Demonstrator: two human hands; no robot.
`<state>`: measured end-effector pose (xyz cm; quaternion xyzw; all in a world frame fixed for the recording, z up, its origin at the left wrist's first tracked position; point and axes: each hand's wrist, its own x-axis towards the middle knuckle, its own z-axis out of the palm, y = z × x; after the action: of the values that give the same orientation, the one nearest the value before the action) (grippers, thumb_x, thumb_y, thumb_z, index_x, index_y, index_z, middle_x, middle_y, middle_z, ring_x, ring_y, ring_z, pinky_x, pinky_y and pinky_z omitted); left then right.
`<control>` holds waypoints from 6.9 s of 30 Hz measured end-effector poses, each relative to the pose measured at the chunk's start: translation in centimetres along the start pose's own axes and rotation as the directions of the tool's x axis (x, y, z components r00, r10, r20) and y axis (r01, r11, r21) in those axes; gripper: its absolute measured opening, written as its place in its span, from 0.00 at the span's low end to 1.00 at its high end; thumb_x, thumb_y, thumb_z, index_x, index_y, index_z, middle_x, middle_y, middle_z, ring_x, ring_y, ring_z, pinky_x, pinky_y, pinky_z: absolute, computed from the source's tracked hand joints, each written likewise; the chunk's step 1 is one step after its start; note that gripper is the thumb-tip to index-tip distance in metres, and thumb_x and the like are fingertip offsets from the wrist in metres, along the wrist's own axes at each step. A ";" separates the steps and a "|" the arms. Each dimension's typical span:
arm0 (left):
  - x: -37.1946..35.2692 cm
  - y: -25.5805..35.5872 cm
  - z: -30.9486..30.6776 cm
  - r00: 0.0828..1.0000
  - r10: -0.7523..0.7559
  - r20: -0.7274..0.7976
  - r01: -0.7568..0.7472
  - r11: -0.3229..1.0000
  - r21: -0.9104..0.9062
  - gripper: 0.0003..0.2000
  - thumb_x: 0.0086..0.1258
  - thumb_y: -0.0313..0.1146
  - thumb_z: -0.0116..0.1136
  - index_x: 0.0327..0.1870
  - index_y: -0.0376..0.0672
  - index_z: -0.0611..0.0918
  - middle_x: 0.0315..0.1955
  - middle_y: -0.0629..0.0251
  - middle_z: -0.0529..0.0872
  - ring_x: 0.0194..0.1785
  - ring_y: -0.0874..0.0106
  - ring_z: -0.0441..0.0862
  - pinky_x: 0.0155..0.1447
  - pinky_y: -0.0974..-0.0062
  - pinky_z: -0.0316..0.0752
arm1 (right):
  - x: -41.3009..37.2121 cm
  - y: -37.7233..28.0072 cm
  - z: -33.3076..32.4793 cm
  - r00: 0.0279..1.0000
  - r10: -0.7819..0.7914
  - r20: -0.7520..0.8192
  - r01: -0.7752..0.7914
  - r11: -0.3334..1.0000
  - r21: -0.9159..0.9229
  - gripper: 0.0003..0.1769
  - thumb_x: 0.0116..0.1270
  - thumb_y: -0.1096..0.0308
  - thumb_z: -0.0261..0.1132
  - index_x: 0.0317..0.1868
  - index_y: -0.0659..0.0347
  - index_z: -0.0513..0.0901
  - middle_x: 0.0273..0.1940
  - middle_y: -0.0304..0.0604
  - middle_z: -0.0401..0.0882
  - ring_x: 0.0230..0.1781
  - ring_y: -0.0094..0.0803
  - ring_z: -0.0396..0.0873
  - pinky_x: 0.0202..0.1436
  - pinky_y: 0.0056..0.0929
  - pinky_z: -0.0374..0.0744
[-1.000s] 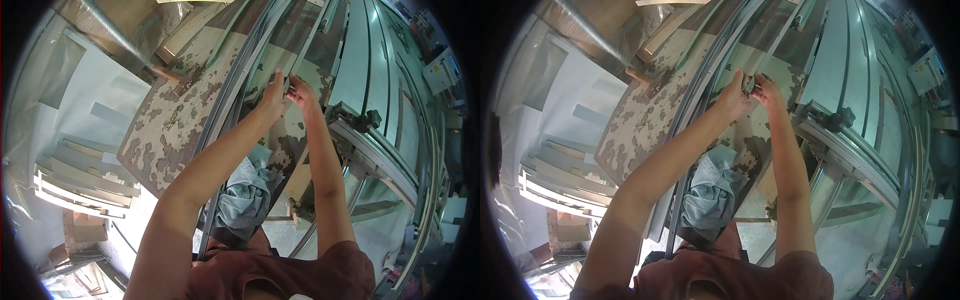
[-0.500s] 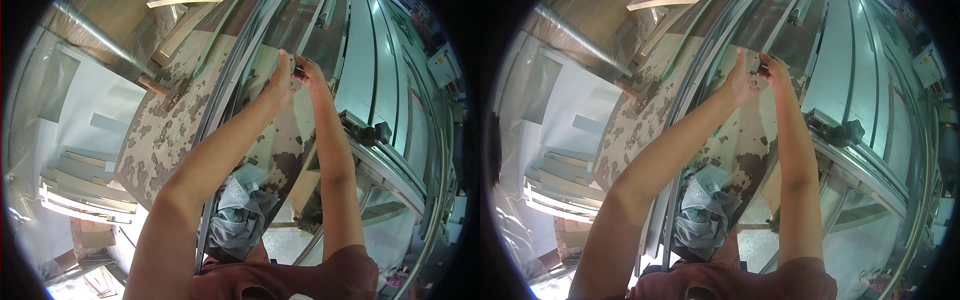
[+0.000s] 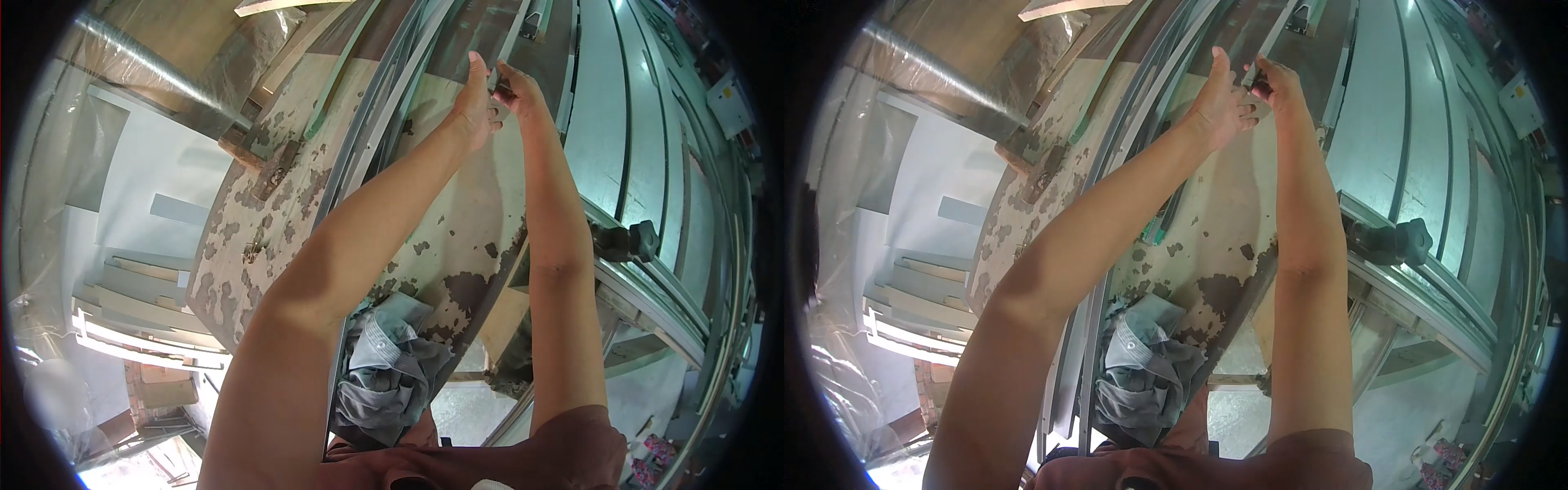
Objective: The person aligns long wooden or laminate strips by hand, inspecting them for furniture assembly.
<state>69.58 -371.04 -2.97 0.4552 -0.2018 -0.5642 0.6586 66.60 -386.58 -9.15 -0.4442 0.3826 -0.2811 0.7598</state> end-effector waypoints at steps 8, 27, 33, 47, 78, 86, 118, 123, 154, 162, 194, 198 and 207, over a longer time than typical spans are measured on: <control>0.5 -1.2 -0.9 0.998 -0.059 0.001 0.059 0.998 -0.020 0.53 0.52 0.76 0.32 0.68 0.44 0.32 0.68 0.47 0.31 0.70 0.45 0.33 0.69 0.53 0.38 | 3.4 -1.7 -0.1 0.998 -0.049 -0.043 0.052 0.996 0.072 0.12 0.59 0.66 0.63 0.41 0.65 0.76 0.33 0.45 0.80 0.30 0.33 0.80 0.30 0.34 0.81; -3.6 -5.7 -2.9 0.969 -0.011 0.247 -0.227 -0.432 0.873 0.47 0.53 0.60 0.56 0.67 0.38 0.51 0.61 0.35 0.56 0.66 0.45 0.52 0.67 0.52 0.48 | 11.2 -2.9 -1.6 0.993 -0.090 -0.078 0.099 0.988 0.118 0.12 0.60 0.70 0.62 0.42 0.66 0.74 0.35 0.47 0.80 0.38 0.39 0.81 0.39 0.41 0.81; -3.3 -5.6 -2.6 0.972 0.019 0.234 -0.199 -0.459 0.866 0.50 0.48 0.63 0.57 0.65 0.35 0.54 0.61 0.35 0.56 0.66 0.46 0.53 0.69 0.53 0.43 | 14.2 -3.0 -2.4 0.981 -0.193 -0.020 0.194 0.967 0.168 0.18 0.60 0.69 0.63 0.47 0.68 0.71 0.40 0.51 0.78 0.39 0.42 0.80 0.41 0.43 0.81; -3.2 -3.7 -0.9 0.987 -0.124 0.099 -0.151 -0.544 0.826 0.53 0.44 0.64 0.60 0.65 0.34 0.54 0.62 0.41 0.59 0.66 0.50 0.55 0.69 0.52 0.42 | -1.4 -11.8 0.7 0.895 -0.071 0.440 -0.262 0.715 0.648 0.12 0.68 0.68 0.51 0.48 0.67 0.65 0.41 0.51 0.73 0.39 0.40 0.75 0.50 0.40 0.78; -75.5 0.7 -13.3 0.800 -0.301 -0.520 0.589 0.559 0.583 0.14 0.66 0.40 0.51 0.46 0.42 0.78 0.13 0.76 0.67 0.15 0.83 0.63 0.18 0.82 0.59 | -72.2 20.4 13.8 0.683 0.281 0.674 -0.421 0.906 0.049 0.43 0.65 0.44 0.49 0.67 0.65 0.41 0.65 0.61 0.52 0.65 0.45 0.56 0.68 0.38 0.56; -103.9 -8.0 -12.0 0.642 -0.257 -0.723 0.722 0.520 0.456 0.16 0.58 0.32 0.62 0.46 0.39 0.77 0.16 0.69 0.76 0.17 0.81 0.72 0.19 0.81 0.67 | -74.9 24.3 18.9 0.720 0.423 0.549 -0.581 0.801 0.145 0.49 0.59 0.43 0.59 0.67 0.64 0.43 0.63 0.58 0.54 0.63 0.45 0.59 0.66 0.43 0.61; -109.9 -27.0 -12.5 0.181 -0.012 -0.983 0.885 0.438 0.157 0.12 0.53 0.40 0.62 0.35 0.45 0.82 0.20 0.58 0.82 0.29 0.58 0.81 0.38 0.63 0.74 | -74.2 27.0 21.1 0.509 0.638 0.578 -0.420 0.770 -0.480 0.34 0.61 0.45 0.59 0.57 0.61 0.61 0.50 0.44 0.69 0.49 0.35 0.72 0.53 0.37 0.72; -104.7 -25.1 -11.3 0.249 0.304 -0.920 0.923 0.214 0.321 0.08 0.53 0.39 0.61 0.31 0.46 0.81 0.21 0.56 0.82 0.29 0.57 0.81 0.35 0.62 0.74 | -67.6 26.7 20.8 0.572 0.595 0.564 -0.472 0.801 -0.367 0.22 0.62 0.46 0.58 0.43 0.55 0.70 0.45 0.41 0.74 0.46 0.33 0.73 0.52 0.36 0.72; -93.8 -21.1 -11.3 0.242 0.319 -0.916 0.919 0.227 0.322 0.08 0.52 0.37 0.63 0.32 0.47 0.82 0.22 0.56 0.82 0.28 0.56 0.81 0.34 0.61 0.74 | -58.3 21.9 18.7 0.585 0.535 0.610 -0.442 0.840 -0.313 0.28 0.64 0.46 0.55 0.52 0.61 0.66 0.45 0.42 0.71 0.45 0.32 0.72 0.54 0.35 0.72; -85.1 -14.9 -7.1 0.312 0.078 -0.947 0.902 0.291 0.321 0.23 0.52 0.43 0.65 0.49 0.47 0.75 0.27 0.57 0.84 0.34 0.58 0.81 0.38 0.64 0.73 | -55.9 14.5 15.6 0.696 0.390 0.603 -0.265 0.920 -0.289 0.32 0.69 0.54 0.51 0.66 0.61 0.52 0.62 0.54 0.58 0.58 0.42 0.66 0.59 0.40 0.68; -72.9 -11.9 -5.7 0.033 0.486 -0.874 0.722 0.592 0.356 0.12 0.58 0.20 0.55 0.43 0.38 0.77 0.37 0.59 0.80 0.41 0.65 0.80 0.45 0.70 0.73 | -8.5 16.7 29.9 0.930 -0.256 0.265 0.272 -0.008 -0.962 0.27 0.61 0.47 0.55 0.39 0.67 0.79 0.42 0.54 0.77 0.42 0.46 0.78 0.39 0.44 0.78; -72.7 -11.0 -4.8 0.010 0.493 -0.870 0.734 0.587 0.341 0.07 0.56 0.20 0.55 0.37 0.36 0.78 0.38 0.57 0.81 0.42 0.62 0.79 0.47 0.68 0.72 | -5.2 17.2 29.8 0.895 -0.303 0.328 0.322 -0.072 -0.944 0.23 0.62 0.52 0.54 0.41 0.66 0.79 0.40 0.54 0.79 0.40 0.43 0.80 0.37 0.43 0.79; -70.8 -5.7 -8.6 0.241 0.544 -0.804 0.497 0.642 0.584 0.05 0.61 0.21 0.52 0.34 0.37 0.80 0.41 0.60 0.81 0.46 0.68 0.79 0.48 0.72 0.72 | -21.8 12.9 23.5 0.828 0.246 0.504 -0.276 0.961 -0.015 0.08 0.62 0.63 0.62 0.31 0.56 0.72 0.22 0.35 0.71 0.15 0.16 0.64 0.14 0.14 0.61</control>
<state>53.09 -301.95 5.52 0.9247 0.0249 0.0021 0.3799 75.34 -353.28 -6.05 -0.4229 0.2209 -0.0606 0.8767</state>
